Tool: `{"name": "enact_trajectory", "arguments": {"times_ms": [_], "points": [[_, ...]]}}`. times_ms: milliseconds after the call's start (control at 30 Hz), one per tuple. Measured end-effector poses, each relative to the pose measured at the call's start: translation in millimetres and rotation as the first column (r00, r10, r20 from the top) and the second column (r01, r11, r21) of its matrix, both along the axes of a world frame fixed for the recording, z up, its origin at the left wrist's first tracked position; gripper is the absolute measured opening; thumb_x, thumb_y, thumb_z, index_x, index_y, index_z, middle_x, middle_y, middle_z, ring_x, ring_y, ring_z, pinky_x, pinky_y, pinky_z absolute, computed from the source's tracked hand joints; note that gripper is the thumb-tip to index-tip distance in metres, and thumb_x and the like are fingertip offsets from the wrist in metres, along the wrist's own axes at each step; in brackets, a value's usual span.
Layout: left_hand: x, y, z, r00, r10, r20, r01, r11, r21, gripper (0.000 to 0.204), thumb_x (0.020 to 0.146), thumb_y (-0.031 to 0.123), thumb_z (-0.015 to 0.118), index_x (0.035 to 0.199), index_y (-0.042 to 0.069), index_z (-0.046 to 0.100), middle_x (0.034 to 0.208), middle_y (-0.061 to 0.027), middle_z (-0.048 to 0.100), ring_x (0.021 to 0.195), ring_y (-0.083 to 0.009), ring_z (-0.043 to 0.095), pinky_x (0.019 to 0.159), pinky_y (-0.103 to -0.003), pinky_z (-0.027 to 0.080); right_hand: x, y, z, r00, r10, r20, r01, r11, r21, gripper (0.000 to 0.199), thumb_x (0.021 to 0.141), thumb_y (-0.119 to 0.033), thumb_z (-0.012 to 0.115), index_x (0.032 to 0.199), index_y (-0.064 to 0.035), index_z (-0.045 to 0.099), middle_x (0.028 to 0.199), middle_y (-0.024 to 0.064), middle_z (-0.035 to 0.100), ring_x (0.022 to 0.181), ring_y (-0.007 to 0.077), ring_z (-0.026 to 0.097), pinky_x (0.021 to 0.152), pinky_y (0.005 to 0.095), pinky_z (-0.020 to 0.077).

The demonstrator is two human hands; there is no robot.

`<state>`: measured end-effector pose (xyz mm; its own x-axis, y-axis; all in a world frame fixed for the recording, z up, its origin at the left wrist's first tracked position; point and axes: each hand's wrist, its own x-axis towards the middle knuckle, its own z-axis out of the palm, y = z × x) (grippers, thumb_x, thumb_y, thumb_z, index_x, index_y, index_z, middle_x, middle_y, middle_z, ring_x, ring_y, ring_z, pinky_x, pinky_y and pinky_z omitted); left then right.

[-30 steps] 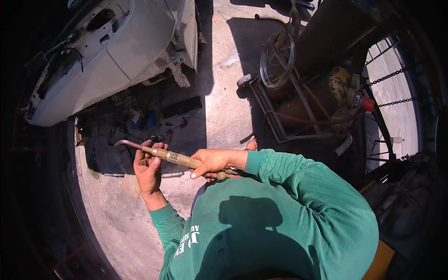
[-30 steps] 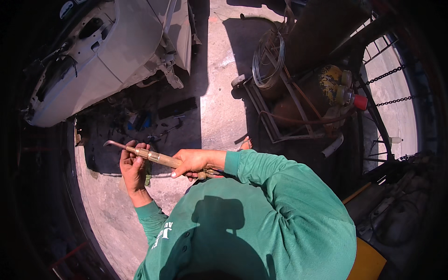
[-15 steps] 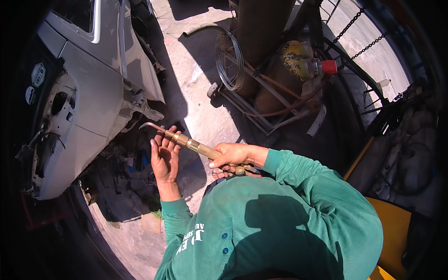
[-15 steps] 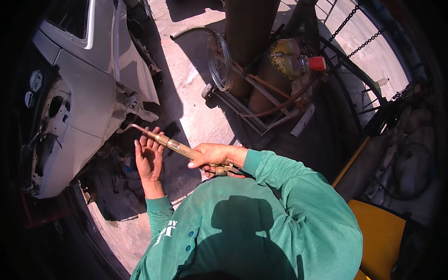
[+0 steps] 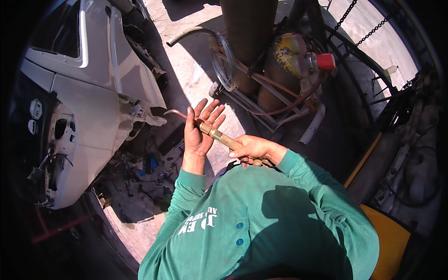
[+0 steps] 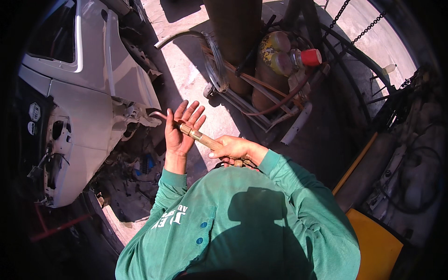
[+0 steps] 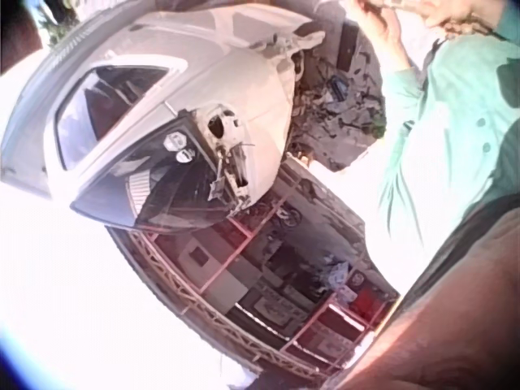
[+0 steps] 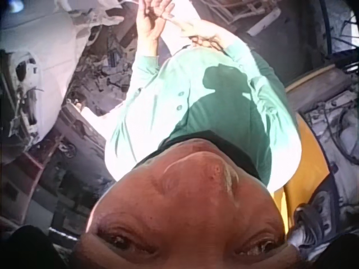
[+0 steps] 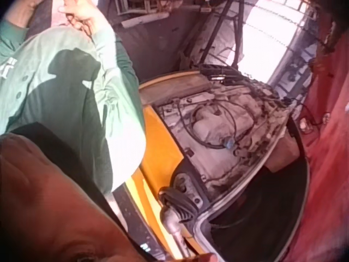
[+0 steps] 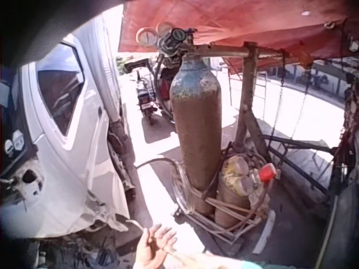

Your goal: The person sits on the floor and assembles a mechanical component using a wrench and other hand tools. They tighten and adjust parts of the assembly, then connect a hose to a gas cylinder.

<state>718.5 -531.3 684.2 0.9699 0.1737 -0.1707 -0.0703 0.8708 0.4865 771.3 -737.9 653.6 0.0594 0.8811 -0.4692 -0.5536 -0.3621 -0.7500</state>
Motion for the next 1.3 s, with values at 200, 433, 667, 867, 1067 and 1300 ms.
{"name": "enact_trajectory", "arguments": {"times_ms": [200, 433, 667, 867, 1067, 1300], "points": [[-11.7, 8.6, -37.5, 0.984, -0.051, -0.173, 0.110, 0.931, 0.349, 0.058, 0.102, 0.036, 0.059, 0.144, -0.002, 0.044, 0.137, -0.0207, 0.058, 0.120, -0.0302, 0.064, 0.099, -0.045, 0.054, 26.0, -40.3, -4.5, 0.990, -0.138, -0.001, 0.138, 0.989, -0.054, 0.027, 0.094, -0.026, 0.073, 0.089, -0.0067, 0.054, 0.058, -0.0008, 0.050, 0.043, 0.0083, 0.048, 0.057, 0.0301, 0.0548], [46.9, -29.7, -54.2, 0.998, -0.019, -0.061, 0.018, 1.000, -0.007, 0.056, 0.104, 0.048, 0.049, 0.141, 0.006, 0.051, 0.141, -0.0217, 0.055, 0.134, -0.0362, 0.052, 0.110, -0.052, 0.045, 41.0, -50.0, -35.8, 0.994, -0.108, -0.024, 0.105, 0.988, -0.117, 0.031, 0.092, -0.029, 0.076, 0.092, -0.0060, 0.055, 0.058, -0.0015, 0.052, 0.045, 0.0089, 0.053, 0.046, 0.0258, 0.0489], [47.8, -27.8, -65.7, 0.966, 0.084, -0.245, -0.003, 0.950, 0.314, 0.053, 0.105, 0.048, 0.048, 0.133, 0.004, 0.056, 0.119, -0.0167, 0.068, 0.121, -0.0289, 0.061, 0.103, -0.050, 0.049, 55.4, -75.4, -38.5, 0.987, -0.139, -0.077, 0.135, 0.989, -0.064, 0.027, 0.094, -0.023, 0.073, 0.092, -0.0057, 0.053, 0.058, -0.0016, 0.050, 0.045, 0.0084, 0.051, 0.050, 0.0289, 0.0543], [98.3, -44.4, -67.6, 1.000, -0.001, -0.018, -0.001, 0.992, -0.128, 0.044, 0.107, 0.052, 0.042, 0.093, 0.012, 0.056, 0.062, 0.0013, 0.046, 0.051, -0.0132, 0.046, 0.055, -0.033, 0.045, 61.0, -65.4, -42.7, 0.986, -0.132, -0.101, 0.116, 0.982, -0.150, 0.027, 0.095, -0.022, 0.072, 0.094, -0.0044, 0.052, 0.060, -0.0012, 0.051, 0.045, 0.0079, 0.051, 0.048, 0.0279, 0.0541], [121.0, 11.0, -95.1, 0.853, 0.279, -0.440, -0.304, 0.952, 0.014, 0.046, 0.107, 0.053, 0.041, 0.077, 0.018, 0.042, 0.056, 0.0040, 0.031, 0.046, -0.0118, 0.031, 0.050, -0.032, 0.034, 55.7, -90.5, -51.7, 0.995, -0.090, 0.041, 0.096, 0.981, -0.168, 0.021, 0.097, -0.021, 0.069, 0.102, -0.0043, 0.056, 0.059, -0.0035, 0.048, 0.045, 0.0052, 0.046, 0.042, 0.0242, 0.0422], [130.6, 105.3, -130.3, 0.694, 0.266, -0.669, -0.085, 0.953, 0.290, 0.026, 0.102, 0.034, 0.060, 0.092, 0.013, 0.049, 0.067, -0.0011, 0.048, 0.054, -0.0158, 0.049, 0.057, -0.037, 0.050, 71.0, -100.8, -49.5, 0.994, -0.104, 0.036, 0.109, 0.982, -0.152, 0.022, 0.099, -0.026, 0.064, 0.097, -0.0057, 0.056, 0.058, -0.0027, 0.046, 0.045, 0.0064, 0.046, 0.046, 0.0267, 0.0451]]}}
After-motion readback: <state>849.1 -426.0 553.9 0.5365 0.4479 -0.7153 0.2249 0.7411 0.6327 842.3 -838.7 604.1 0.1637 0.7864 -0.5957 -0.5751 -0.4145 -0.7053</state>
